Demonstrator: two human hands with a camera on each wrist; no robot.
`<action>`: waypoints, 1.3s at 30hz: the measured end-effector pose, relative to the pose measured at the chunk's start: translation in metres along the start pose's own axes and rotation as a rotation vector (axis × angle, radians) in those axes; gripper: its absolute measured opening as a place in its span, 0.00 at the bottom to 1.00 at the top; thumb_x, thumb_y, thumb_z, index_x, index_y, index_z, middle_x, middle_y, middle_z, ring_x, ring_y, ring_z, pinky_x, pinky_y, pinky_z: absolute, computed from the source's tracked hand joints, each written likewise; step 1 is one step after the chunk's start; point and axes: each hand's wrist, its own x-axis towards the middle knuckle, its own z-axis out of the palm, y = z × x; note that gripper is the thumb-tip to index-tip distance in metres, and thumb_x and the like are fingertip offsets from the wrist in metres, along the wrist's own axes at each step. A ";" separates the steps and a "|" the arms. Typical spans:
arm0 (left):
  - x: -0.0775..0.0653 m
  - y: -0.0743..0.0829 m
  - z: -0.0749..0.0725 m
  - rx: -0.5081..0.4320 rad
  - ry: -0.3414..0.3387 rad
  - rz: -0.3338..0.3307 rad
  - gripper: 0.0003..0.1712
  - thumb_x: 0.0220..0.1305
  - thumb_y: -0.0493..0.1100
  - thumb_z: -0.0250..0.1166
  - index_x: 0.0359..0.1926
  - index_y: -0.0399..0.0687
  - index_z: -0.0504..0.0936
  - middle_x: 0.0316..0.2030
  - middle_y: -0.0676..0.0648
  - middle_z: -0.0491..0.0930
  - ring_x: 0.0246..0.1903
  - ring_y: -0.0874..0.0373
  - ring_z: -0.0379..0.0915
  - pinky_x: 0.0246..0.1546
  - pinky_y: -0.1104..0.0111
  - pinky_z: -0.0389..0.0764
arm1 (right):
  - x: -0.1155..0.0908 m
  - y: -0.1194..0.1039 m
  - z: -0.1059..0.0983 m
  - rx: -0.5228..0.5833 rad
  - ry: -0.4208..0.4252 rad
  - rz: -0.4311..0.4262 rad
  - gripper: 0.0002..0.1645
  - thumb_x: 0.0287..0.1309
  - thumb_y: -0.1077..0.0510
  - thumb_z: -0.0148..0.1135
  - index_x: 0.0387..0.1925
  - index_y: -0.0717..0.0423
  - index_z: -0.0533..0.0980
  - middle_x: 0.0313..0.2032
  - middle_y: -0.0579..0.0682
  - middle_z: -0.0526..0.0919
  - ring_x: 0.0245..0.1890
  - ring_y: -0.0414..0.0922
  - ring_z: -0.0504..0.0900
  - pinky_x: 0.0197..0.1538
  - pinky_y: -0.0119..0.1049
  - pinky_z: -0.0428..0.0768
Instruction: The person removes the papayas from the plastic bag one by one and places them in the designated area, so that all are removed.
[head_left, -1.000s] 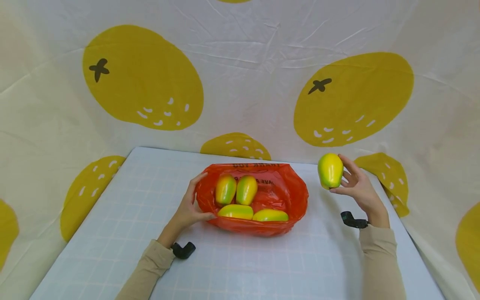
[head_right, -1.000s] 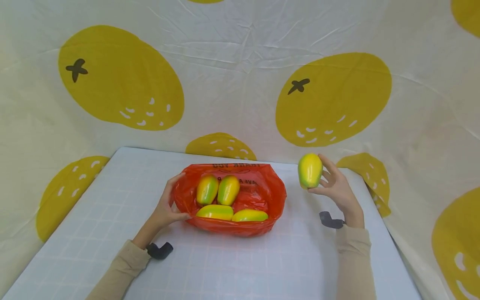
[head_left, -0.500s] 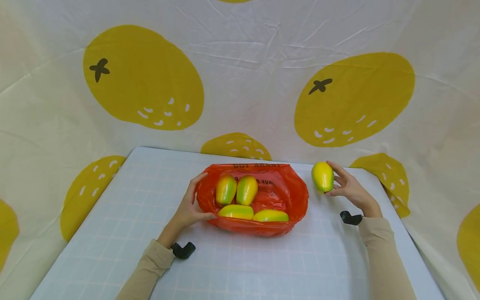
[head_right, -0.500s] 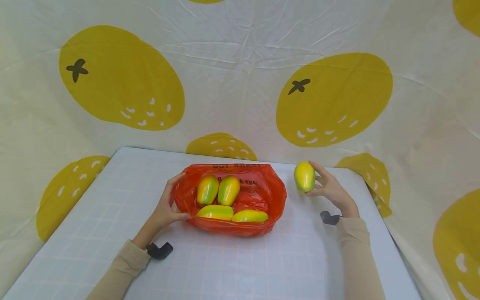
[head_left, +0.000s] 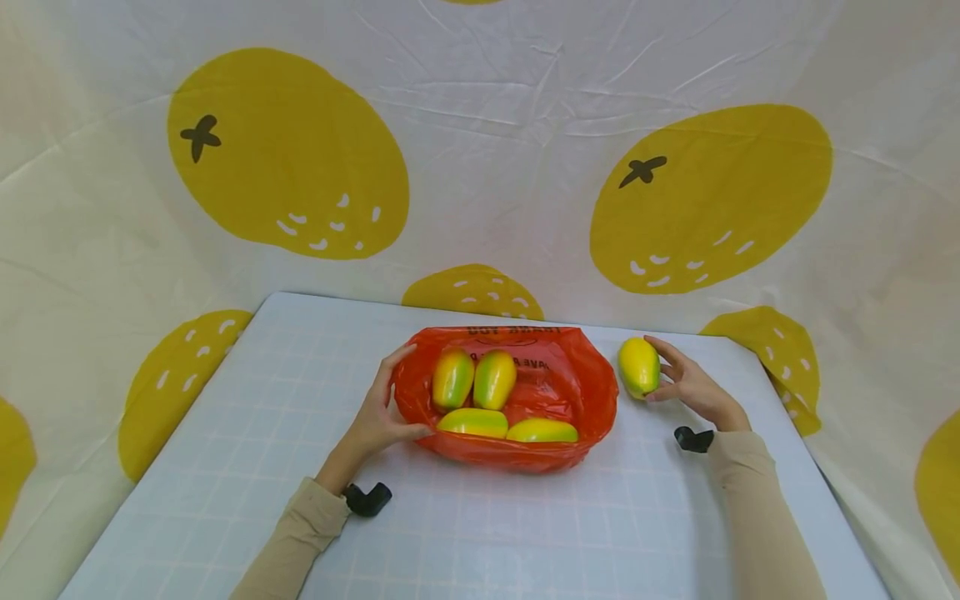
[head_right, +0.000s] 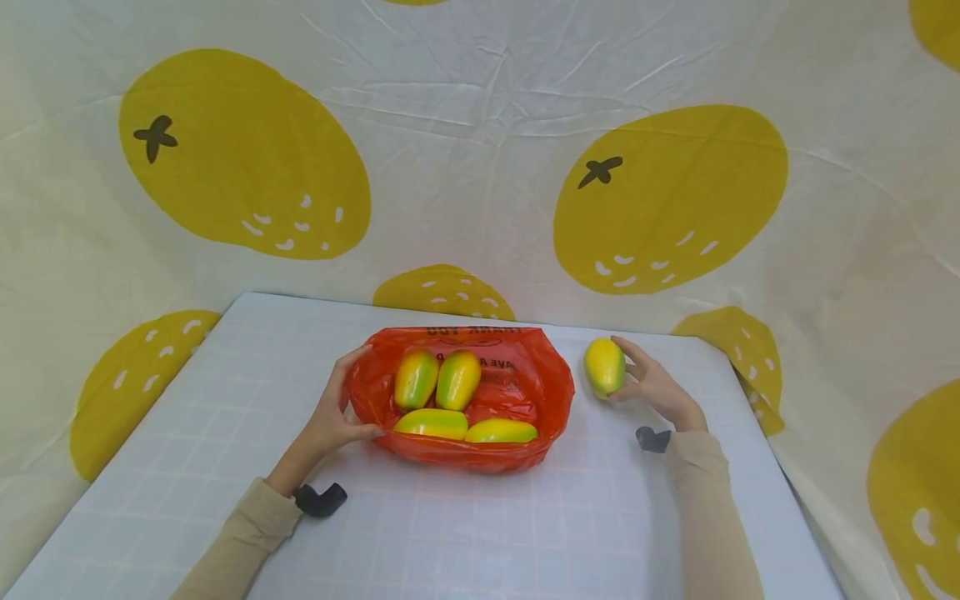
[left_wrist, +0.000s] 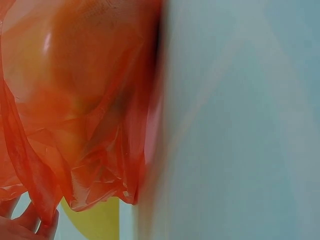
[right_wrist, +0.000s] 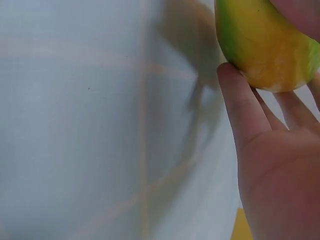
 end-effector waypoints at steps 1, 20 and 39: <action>0.000 0.000 0.000 0.000 -0.001 0.002 0.59 0.44 0.37 0.80 0.72 0.33 0.54 0.72 0.36 0.58 0.70 0.45 0.55 0.66 0.44 0.63 | 0.000 0.000 0.000 0.000 -0.001 0.008 0.65 0.47 0.67 0.74 0.79 0.43 0.45 0.78 0.55 0.41 0.71 0.72 0.46 0.66 0.73 0.53; 0.000 0.002 -0.001 -0.010 -0.006 -0.021 0.59 0.44 0.35 0.79 0.72 0.35 0.53 0.72 0.36 0.58 0.70 0.46 0.55 0.66 0.44 0.64 | -0.002 -0.001 0.004 0.059 -0.038 0.024 0.70 0.47 0.73 0.69 0.79 0.44 0.36 0.78 0.58 0.31 0.72 0.72 0.38 0.63 0.79 0.43; -0.001 -0.028 0.000 -0.018 0.004 -0.039 0.62 0.41 0.34 0.80 0.74 0.44 0.53 0.74 0.42 0.56 0.72 0.46 0.52 0.67 0.41 0.60 | -0.004 -0.002 0.004 0.041 -0.056 0.022 0.69 0.46 0.72 0.69 0.79 0.45 0.37 0.78 0.55 0.32 0.72 0.72 0.39 0.63 0.79 0.44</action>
